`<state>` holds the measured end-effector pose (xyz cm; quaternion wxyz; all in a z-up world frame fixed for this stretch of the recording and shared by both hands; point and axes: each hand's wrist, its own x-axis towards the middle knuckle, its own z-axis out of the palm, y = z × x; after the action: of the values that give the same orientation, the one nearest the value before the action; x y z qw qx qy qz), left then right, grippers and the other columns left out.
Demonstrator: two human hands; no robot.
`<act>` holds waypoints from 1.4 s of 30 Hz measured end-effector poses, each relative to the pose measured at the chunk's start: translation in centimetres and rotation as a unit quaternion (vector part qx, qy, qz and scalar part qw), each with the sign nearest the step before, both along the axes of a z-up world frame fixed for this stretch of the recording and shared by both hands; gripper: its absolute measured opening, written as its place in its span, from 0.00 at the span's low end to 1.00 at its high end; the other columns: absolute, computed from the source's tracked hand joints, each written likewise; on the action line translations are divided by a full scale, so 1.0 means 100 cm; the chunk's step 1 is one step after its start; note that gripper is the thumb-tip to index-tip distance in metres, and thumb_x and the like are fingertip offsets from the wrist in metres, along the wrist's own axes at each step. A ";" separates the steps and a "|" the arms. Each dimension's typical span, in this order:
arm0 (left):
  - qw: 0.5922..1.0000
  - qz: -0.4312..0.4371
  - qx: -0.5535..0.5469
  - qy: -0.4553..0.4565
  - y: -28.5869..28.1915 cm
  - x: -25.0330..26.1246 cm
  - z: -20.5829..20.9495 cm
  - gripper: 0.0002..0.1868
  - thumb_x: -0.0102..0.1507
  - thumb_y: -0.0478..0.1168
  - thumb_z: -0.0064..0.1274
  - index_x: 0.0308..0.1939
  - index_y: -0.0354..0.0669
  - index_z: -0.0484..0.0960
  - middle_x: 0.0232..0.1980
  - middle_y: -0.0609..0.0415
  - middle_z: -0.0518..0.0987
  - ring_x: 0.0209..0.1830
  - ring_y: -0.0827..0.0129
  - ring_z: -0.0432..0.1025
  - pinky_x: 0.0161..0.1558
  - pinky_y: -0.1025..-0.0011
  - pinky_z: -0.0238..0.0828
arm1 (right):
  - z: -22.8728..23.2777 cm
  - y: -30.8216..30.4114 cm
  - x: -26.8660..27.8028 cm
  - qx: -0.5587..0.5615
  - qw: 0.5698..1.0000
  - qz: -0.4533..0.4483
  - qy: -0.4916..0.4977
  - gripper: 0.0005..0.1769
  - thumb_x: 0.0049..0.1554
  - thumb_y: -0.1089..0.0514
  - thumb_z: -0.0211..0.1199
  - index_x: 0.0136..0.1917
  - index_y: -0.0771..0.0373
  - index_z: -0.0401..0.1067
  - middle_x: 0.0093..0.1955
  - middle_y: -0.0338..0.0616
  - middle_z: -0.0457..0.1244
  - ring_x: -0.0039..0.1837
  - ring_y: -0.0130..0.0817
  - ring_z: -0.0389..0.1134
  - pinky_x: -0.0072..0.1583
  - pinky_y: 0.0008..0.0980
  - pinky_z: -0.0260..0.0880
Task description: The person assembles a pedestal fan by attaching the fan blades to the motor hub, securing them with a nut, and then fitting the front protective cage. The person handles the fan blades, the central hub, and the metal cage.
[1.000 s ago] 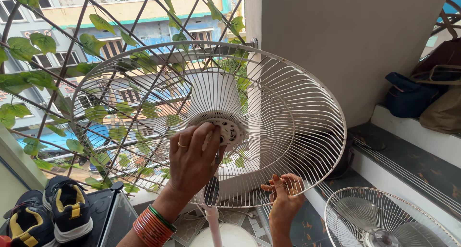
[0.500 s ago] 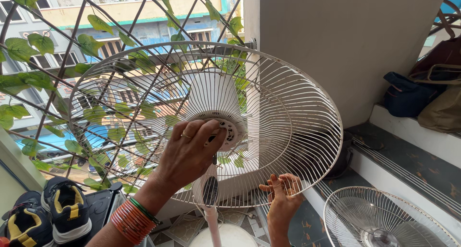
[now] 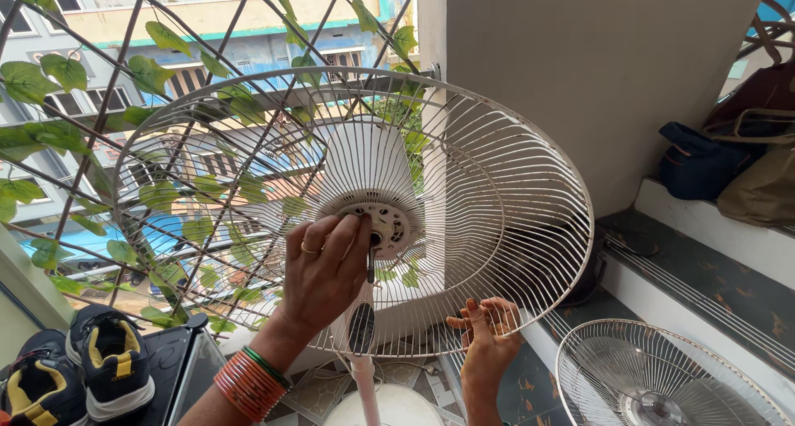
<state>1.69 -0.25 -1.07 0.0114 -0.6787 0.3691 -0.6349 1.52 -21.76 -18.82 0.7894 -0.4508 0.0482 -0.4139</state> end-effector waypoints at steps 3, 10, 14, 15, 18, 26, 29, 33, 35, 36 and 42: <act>0.998 0.002 0.067 -0.012 0.011 0.002 0.008 0.21 0.63 0.39 0.60 0.60 0.36 0.81 0.58 0.57 0.74 0.59 0.69 0.67 0.60 0.63 0.60 | 0.001 0.000 -0.001 0.004 1.000 -0.005 0.023 0.10 0.56 0.60 0.67 0.47 0.61 0.67 0.36 0.43 0.67 0.34 0.38 0.75 0.25 0.23 0.53; 0.984 0.022 0.177 -0.008 0.023 0.007 0.022 0.16 0.60 0.42 0.61 0.51 0.45 0.83 0.58 0.61 0.73 0.60 0.69 0.65 0.65 0.62 0.58 | -0.001 -0.001 0.002 -0.002 1.000 0.006 0.003 0.10 0.55 0.61 0.67 0.48 0.61 0.68 0.36 0.43 0.67 0.34 0.37 0.75 0.25 0.22 0.55; 0.979 0.042 0.201 -0.014 0.023 0.011 0.023 0.16 0.60 0.42 0.62 0.51 0.47 0.83 0.59 0.61 0.72 0.61 0.68 0.65 0.66 0.63 0.58 | -0.003 -0.003 0.003 -0.015 1.000 0.001 0.019 0.10 0.56 0.61 0.67 0.49 0.62 0.68 0.36 0.44 0.68 0.34 0.38 0.75 0.27 0.22 0.58; 0.978 0.048 0.201 -0.014 0.024 0.010 0.023 0.16 0.60 0.42 0.62 0.52 0.47 0.82 0.60 0.61 0.72 0.61 0.68 0.65 0.65 0.63 0.58 | -0.003 -0.004 0.003 -0.018 0.999 0.001 0.027 0.10 0.56 0.61 0.67 0.49 0.62 0.67 0.36 0.45 0.68 0.34 0.38 0.75 0.27 0.22 0.57; 0.985 0.059 0.161 -0.021 0.025 0.003 0.018 0.24 0.62 0.42 0.60 0.62 0.42 0.80 0.61 0.61 0.72 0.61 0.69 0.65 0.64 0.64 0.57 | -0.001 -0.004 0.002 -0.042 0.999 0.004 -0.018 0.11 0.56 0.60 0.67 0.50 0.63 0.68 0.36 0.44 0.67 0.35 0.38 0.76 0.27 0.23 0.60; 0.999 0.021 0.035 0.031 0.038 -0.011 -0.002 0.28 0.63 0.43 0.61 0.66 0.43 0.75 0.67 0.54 0.72 0.65 0.65 0.64 0.67 0.58 0.56 | 0.008 -0.004 -0.006 -0.022 0.999 0.035 0.001 0.15 0.56 0.60 0.67 0.53 0.65 0.67 0.38 0.43 0.65 0.37 0.39 0.75 0.28 0.23 0.60; 0.995 0.014 -0.089 0.035 0.059 -0.029 -0.019 0.29 0.62 0.45 0.64 0.65 0.43 0.74 0.68 0.51 0.71 0.67 0.60 0.63 0.67 0.55 0.54 | 0.010 -0.004 -0.008 -0.025 0.999 0.034 -0.011 0.19 0.55 0.59 0.68 0.56 0.67 0.66 0.39 0.44 0.65 0.38 0.40 0.75 0.29 0.24 0.62; 0.971 0.042 -0.229 0.047 0.076 -0.045 -0.050 0.28 0.63 0.46 0.65 0.64 0.45 0.73 0.69 0.49 0.70 0.69 0.55 0.60 0.67 0.55 0.52 | 0.009 -0.003 -0.010 -0.050 0.998 0.023 -0.024 0.28 0.55 0.54 0.68 0.63 0.68 0.62 0.42 0.45 0.65 0.41 0.40 0.75 0.35 0.26 0.72; 0.970 0.043 -0.230 0.063 0.076 -0.043 -0.063 0.27 0.62 0.45 0.64 0.63 0.46 0.75 0.68 0.49 0.70 0.69 0.55 0.61 0.67 0.55 0.51 | 0.008 -0.004 -0.009 -0.044 0.998 0.018 -0.029 0.32 0.56 0.52 0.66 0.66 0.69 0.59 0.45 0.48 0.66 0.43 0.41 0.74 0.37 0.30 0.75; 0.970 0.043 -0.230 0.072 0.076 -0.041 -0.069 0.27 0.61 0.45 0.64 0.63 0.47 0.75 0.67 0.49 0.71 0.70 0.55 0.61 0.67 0.55 0.51 | 0.007 -0.005 -0.009 -0.040 0.999 0.015 -0.032 0.34 0.56 0.50 0.65 0.67 0.70 0.57 0.46 0.50 0.67 0.44 0.41 0.74 0.37 0.32 0.77; 0.980 0.079 -0.169 0.069 0.059 -0.029 -0.089 0.27 0.62 0.49 0.62 0.65 0.58 0.77 0.75 0.49 0.62 0.76 0.52 0.48 0.73 0.52 0.44 | 0.005 -0.014 -0.010 -0.047 0.994 -0.024 -0.098 0.38 0.59 0.47 0.62 0.71 0.70 0.51 0.56 0.58 0.63 0.53 0.48 0.72 0.47 0.44 0.79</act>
<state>-1.20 5.69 -9.96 -0.0791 -0.7399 0.2015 -0.6370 0.48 -23.19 -18.33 0.7581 -0.4435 -0.0386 -0.4765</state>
